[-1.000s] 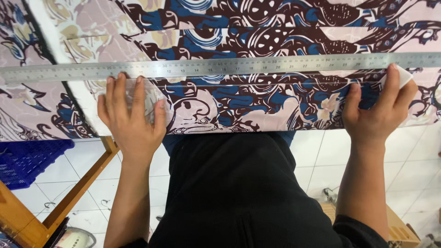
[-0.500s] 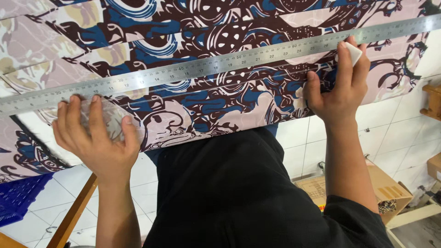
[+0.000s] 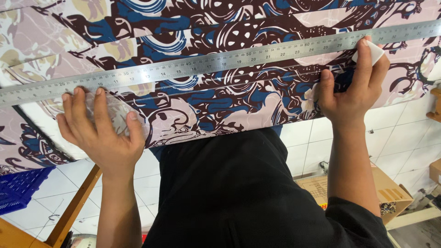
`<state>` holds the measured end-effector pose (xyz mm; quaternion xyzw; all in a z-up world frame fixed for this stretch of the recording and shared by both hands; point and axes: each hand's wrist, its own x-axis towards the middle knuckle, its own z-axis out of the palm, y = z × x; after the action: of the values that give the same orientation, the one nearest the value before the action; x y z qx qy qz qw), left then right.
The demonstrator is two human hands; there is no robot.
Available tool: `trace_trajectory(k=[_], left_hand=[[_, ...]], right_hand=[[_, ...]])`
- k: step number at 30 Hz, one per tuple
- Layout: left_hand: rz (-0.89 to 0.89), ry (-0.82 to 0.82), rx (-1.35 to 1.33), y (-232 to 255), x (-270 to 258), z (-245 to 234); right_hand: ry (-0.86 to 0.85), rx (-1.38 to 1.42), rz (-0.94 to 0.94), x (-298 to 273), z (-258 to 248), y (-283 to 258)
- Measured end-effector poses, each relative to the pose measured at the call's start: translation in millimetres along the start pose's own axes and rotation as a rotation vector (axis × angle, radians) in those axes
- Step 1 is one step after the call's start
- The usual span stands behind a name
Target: The person measures a patterned fabric laid on a table using a metal ruler and marks it with a white chalk-like tool. They repeatedly reposition the ruler and make marks along the fabric's length.
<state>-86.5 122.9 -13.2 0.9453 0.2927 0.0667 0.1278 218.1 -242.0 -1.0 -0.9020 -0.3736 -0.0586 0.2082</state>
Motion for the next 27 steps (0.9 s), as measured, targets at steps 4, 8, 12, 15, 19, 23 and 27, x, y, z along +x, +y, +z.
trace_trajectory(k=[4,8,12,15,19,23,27], left_hand=[[0.005,-0.005,-0.003,-1.0,0.5,-0.6],[0.013,-0.005,0.005,-1.9,1.3,2.7],[-0.005,0.006,0.005,-3.1,0.3,4.3],[-0.011,0.009,0.005,-2.1,2.3,5.5],[0.002,0.027,0.004,-3.3,5.1,5.5],[-0.006,0.034,-0.017,-0.4,4.2,3.6],[0.004,0.074,-0.023,0.8,8.2,3.5]], right_hand=[[0.014,0.001,0.01,2.5,1.5,-0.7],[0.01,0.022,0.013,2.4,0.2,-0.2],[0.001,0.016,0.029,2.7,0.4,-2.9],[-0.01,0.009,0.033,1.8,-0.6,-1.7],[-0.015,-0.004,0.014,-1.9,-0.2,1.5],[-0.016,-0.093,-0.036,-3.5,0.7,4.8],[0.001,-0.092,-0.061,-3.3,1.0,3.4]])
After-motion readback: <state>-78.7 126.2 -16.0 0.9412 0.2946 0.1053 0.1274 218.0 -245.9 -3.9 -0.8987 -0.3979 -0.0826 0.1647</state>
